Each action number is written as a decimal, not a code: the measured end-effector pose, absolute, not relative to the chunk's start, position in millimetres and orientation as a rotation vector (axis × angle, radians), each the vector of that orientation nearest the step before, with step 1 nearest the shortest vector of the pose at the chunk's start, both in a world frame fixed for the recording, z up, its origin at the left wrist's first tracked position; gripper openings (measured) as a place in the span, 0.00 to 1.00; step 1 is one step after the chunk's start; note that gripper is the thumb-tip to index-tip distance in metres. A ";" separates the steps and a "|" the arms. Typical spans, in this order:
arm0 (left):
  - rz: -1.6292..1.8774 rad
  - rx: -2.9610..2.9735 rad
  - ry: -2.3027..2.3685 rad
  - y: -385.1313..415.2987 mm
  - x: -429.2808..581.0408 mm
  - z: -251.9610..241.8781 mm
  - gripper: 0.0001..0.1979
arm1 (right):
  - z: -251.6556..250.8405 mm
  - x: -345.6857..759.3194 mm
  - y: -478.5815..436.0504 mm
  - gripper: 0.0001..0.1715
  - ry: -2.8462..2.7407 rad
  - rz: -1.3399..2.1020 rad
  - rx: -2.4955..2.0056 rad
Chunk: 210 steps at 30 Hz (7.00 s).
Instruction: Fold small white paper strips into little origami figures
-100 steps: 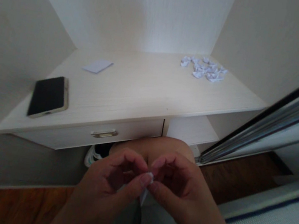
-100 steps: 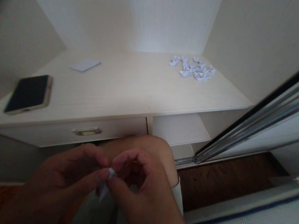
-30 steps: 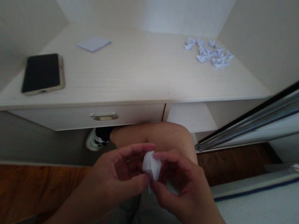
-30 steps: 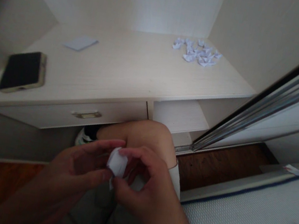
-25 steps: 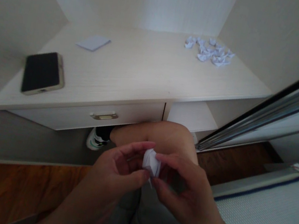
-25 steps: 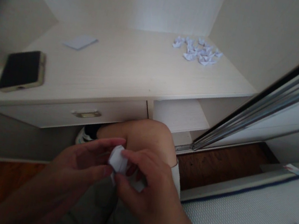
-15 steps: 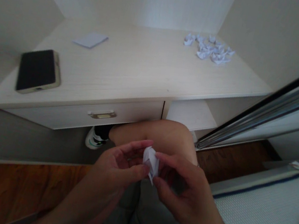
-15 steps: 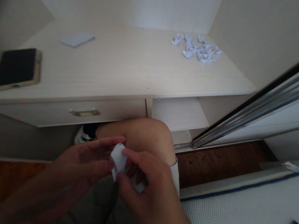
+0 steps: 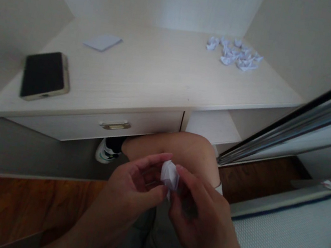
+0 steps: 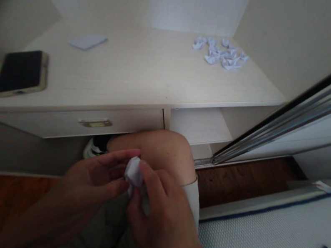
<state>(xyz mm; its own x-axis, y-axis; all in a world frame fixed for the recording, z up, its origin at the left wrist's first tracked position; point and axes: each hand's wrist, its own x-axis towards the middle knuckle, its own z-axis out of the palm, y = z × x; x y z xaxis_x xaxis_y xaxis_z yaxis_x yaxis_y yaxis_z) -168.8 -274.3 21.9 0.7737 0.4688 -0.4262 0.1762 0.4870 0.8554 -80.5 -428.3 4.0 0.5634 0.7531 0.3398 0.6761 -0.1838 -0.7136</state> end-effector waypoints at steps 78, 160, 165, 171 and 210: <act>-0.133 0.748 0.619 -256.9 -177.5 19.5 0.13 | -1.5 -87.5 -421.8 0.15 0.019 1.084 -0.716; 0.267 1.744 0.597 -258.3 -189.1 31.1 0.05 | 9.0 -87.5 -417.5 0.22 -0.598 1.045 -1.616; 0.167 1.779 0.567 -249.0 -189.2 30.0 0.09 | 7.4 -87.8 -418.8 0.22 -0.745 0.963 -1.684; 0.109 1.709 0.541 -248.7 -189.8 26.5 0.08 | 1.5 -94.2 -419.5 0.25 -0.795 0.843 -1.656; 0.470 1.689 0.452 -367.4 -278.2 72.0 0.09 | 2.7 -194.9 -509.9 0.29 -0.853 0.716 -1.105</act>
